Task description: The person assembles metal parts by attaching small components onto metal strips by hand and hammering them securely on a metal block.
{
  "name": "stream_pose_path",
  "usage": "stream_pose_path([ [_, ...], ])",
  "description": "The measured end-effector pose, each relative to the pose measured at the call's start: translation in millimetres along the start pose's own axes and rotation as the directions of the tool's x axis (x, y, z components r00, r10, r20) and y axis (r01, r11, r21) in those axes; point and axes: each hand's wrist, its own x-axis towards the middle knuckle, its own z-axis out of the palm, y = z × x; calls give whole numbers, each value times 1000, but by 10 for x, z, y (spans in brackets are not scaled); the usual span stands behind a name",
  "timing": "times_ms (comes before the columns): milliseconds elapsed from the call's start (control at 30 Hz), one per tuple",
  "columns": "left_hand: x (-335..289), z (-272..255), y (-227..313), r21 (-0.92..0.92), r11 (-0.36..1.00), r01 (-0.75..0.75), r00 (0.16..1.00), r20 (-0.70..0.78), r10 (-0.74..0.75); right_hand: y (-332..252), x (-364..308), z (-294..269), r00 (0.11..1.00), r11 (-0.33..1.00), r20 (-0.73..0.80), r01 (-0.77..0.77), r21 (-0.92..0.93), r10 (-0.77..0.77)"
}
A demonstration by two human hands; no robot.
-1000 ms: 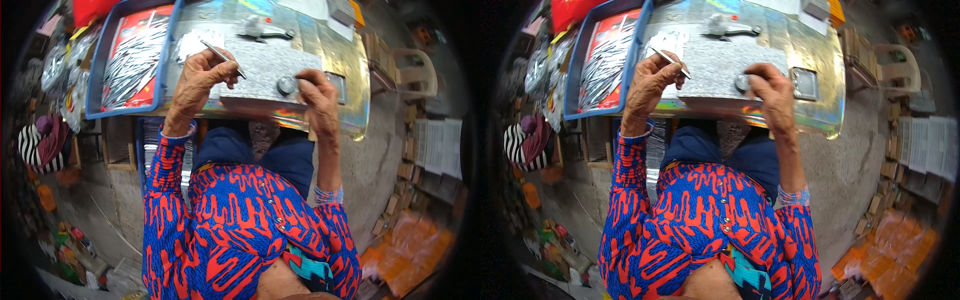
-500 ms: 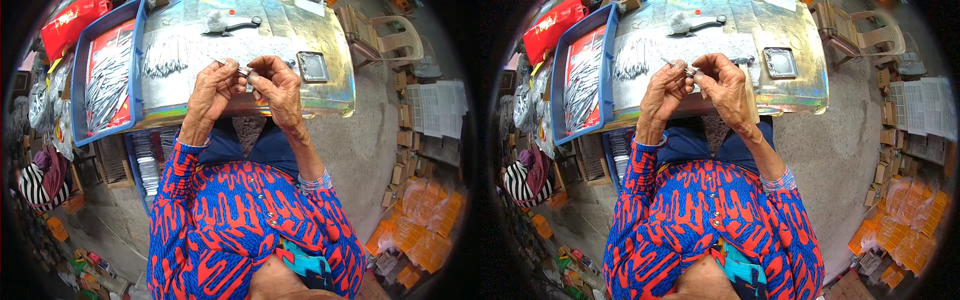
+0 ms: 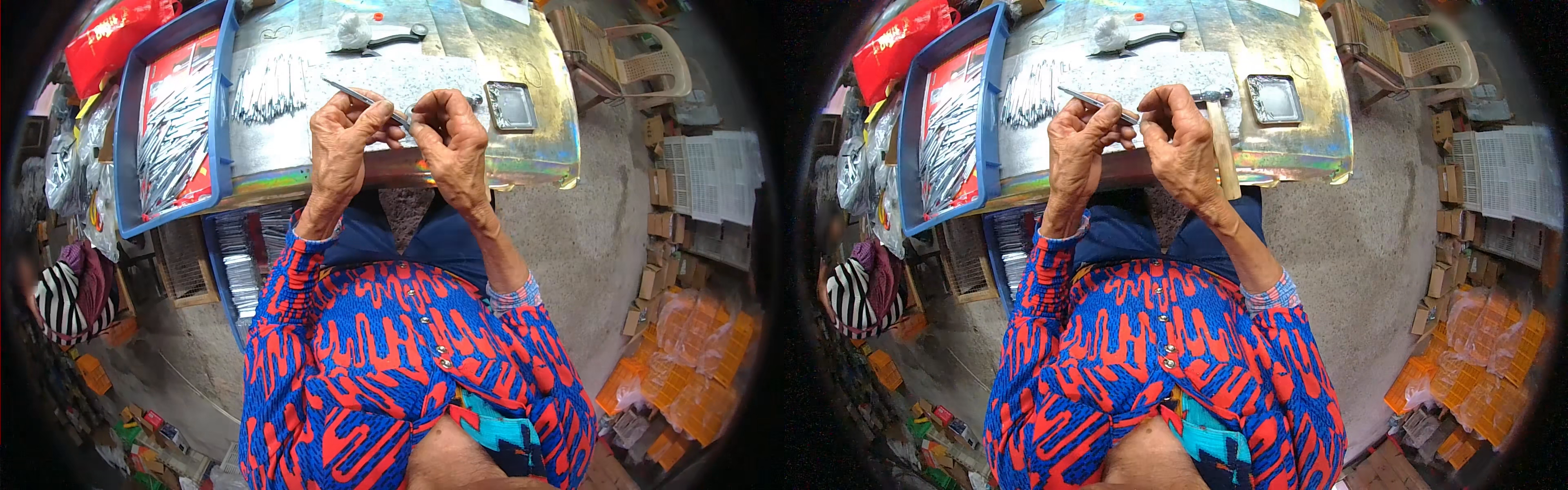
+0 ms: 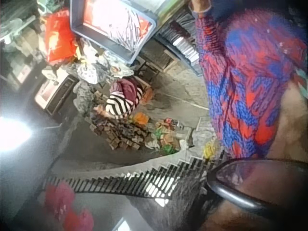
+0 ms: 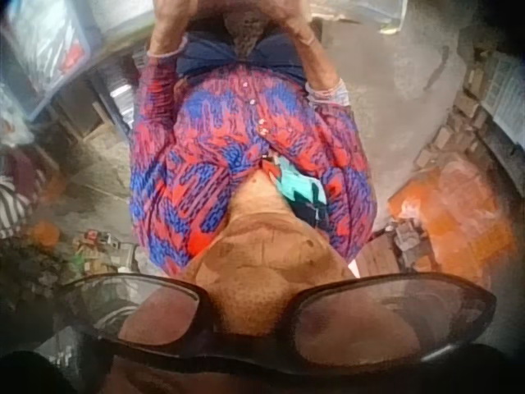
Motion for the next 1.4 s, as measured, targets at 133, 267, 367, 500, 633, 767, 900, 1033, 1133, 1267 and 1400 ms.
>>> stream_pose_path([
  [133, 23, -57, -57, -213, 970, 118, 993, 23, -115, 31, -13, 35, 999, 999, -33, 43, 5, -43],
  [267, -21, -23, -77, -34, 999, 9, 999, -35, -10, 114, -23, 23, 997, 992, -28, 75, -104, -78],
  [367, -10, -69, -126, -56, 997, 54, 998, -25, -56, 143, -28, 22, 994, 985, -21, 105, -138, -109],
  [500, 17, -120, -196, -168, 979, 116, 993, -8, -119, 173, -45, 32, 999, 1000, -39, 20, -4, -20],
  [633, -19, -80, -217, 15, 1000, 5, 1000, -12, -5, 271, -69, 41, 992, 983, -48, 113, -143, -121],
  [767, -23, -64, -223, -66, 998, 22, 999, -25, -24, 226, -81, 40, 998, 1000, -59, -16, 17, 17],
  [900, -20, -1, -223, 222, 970, -94, 994, -36, 104, 361, -120, 34, 992, 985, -81, -88, 145, 100],
  [1033, 106, 21, -262, 314, 924, -218, 975, 18, 223, 366, -144, 36, 989, 966, -93, -86, 243, 111],
  [1133, 223, 40, -256, 371, 904, -212, 977, 70, 200, 375, -158, 11, 988, 963, -113, -76, 259, 108],
  [1267, 339, 61, -253, 448, 873, -194, 980, 132, 150, 326, -189, -118, 979, 968, -167, -74, 241, 116],
  [1400, 393, 67, -297, 486, 849, -207, 977, 139, 159, 303, -243, -260, 972, 969, -205, -63, 239, 114],
])
